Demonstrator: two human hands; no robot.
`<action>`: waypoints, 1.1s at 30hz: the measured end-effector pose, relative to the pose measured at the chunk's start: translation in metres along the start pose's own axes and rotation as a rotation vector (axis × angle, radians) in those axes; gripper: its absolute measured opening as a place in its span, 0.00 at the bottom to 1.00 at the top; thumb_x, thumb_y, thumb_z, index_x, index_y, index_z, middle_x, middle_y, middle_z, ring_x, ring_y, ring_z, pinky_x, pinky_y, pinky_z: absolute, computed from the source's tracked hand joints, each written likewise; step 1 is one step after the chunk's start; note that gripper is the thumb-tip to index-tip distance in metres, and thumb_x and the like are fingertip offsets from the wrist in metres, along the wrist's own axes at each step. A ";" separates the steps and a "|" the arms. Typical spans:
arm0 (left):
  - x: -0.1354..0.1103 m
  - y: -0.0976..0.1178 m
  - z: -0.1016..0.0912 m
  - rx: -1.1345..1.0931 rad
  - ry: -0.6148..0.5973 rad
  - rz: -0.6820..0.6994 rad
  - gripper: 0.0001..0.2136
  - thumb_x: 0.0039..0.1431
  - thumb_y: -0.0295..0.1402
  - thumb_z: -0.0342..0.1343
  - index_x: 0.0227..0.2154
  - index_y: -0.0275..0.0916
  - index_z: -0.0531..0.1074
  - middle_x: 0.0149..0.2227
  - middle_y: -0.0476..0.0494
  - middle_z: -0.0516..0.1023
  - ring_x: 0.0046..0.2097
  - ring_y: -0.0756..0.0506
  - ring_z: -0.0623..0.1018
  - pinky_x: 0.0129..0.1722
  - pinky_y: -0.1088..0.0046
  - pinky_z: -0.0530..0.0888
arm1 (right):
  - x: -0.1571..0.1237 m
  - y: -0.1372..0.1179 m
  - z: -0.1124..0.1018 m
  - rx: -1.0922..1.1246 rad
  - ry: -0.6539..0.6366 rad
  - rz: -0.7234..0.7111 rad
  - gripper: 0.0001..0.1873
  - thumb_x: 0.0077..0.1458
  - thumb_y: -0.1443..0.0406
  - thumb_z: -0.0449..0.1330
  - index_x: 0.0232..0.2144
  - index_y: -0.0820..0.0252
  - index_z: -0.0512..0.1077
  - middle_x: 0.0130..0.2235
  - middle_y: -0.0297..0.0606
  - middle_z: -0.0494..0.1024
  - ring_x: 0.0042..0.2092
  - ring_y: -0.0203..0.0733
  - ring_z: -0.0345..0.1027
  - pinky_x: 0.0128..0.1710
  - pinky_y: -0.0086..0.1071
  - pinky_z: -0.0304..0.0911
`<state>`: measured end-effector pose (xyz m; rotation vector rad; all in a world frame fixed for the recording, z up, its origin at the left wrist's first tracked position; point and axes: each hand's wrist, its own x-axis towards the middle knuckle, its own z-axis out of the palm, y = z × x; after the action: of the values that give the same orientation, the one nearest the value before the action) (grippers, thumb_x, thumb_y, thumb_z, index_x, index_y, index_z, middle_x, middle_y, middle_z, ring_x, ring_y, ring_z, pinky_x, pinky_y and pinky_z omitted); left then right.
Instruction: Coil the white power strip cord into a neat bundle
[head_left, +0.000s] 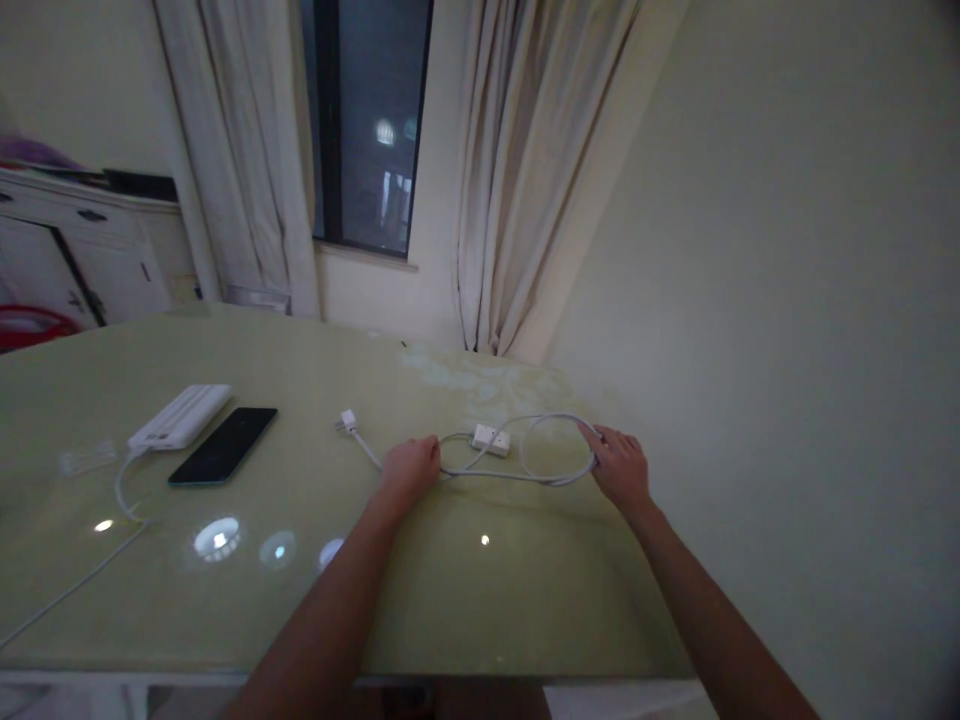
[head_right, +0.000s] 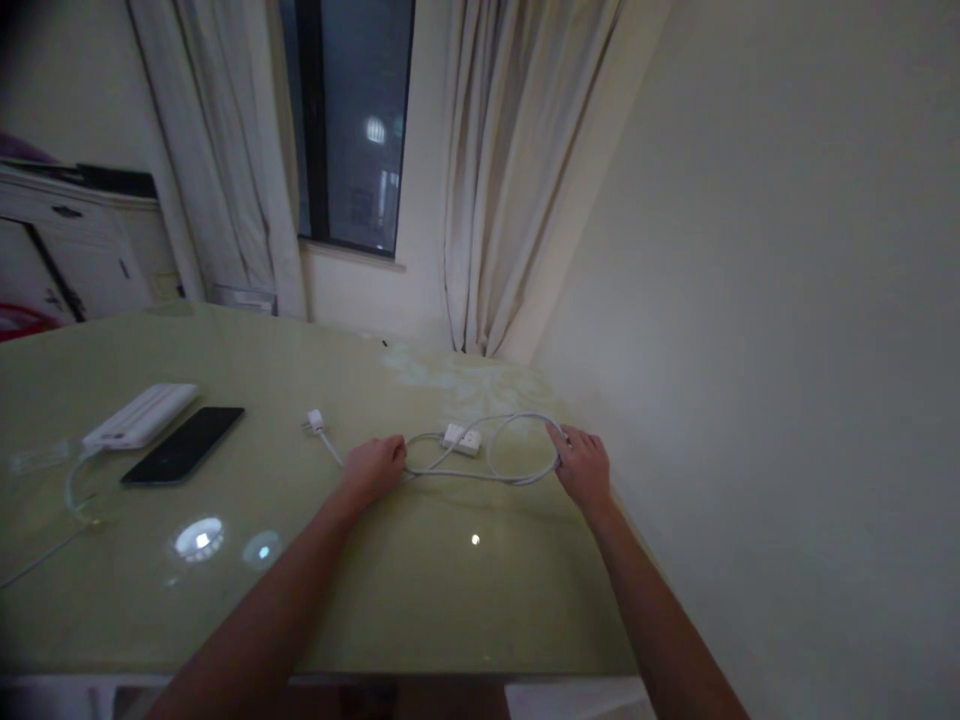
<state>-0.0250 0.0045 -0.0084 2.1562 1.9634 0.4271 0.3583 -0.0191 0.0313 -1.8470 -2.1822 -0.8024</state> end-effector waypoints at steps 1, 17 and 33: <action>0.000 0.000 -0.001 0.009 0.000 -0.016 0.18 0.70 0.35 0.42 0.43 0.41 0.78 0.42 0.32 0.82 0.44 0.36 0.82 0.43 0.62 0.73 | -0.013 -0.007 0.004 0.008 -0.001 0.051 0.27 0.64 0.69 0.53 0.64 0.57 0.70 0.55 0.52 0.77 0.54 0.54 0.70 0.55 0.44 0.59; 0.002 -0.015 0.005 0.021 -0.004 -0.020 0.19 0.71 0.35 0.38 0.58 0.38 0.66 0.41 0.34 0.82 0.45 0.37 0.82 0.42 0.64 0.71 | -0.048 -0.019 0.039 0.440 0.128 0.295 0.26 0.54 0.76 0.50 0.50 0.61 0.79 0.54 0.49 0.74 0.53 0.49 0.67 0.57 0.41 0.63; -0.008 -0.021 -0.007 -0.121 -0.173 0.315 0.39 0.55 0.57 0.59 0.65 0.40 0.62 0.38 0.41 0.83 0.43 0.36 0.82 0.39 0.67 0.69 | 0.118 -0.169 -0.009 0.299 -0.465 -0.299 0.25 0.56 0.58 0.68 0.55 0.58 0.75 0.54 0.49 0.78 0.54 0.54 0.72 0.51 0.40 0.68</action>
<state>-0.0474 -0.0013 -0.0098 2.3415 1.4751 0.3803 0.1694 0.0634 0.0445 -1.7037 -2.7193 -0.0619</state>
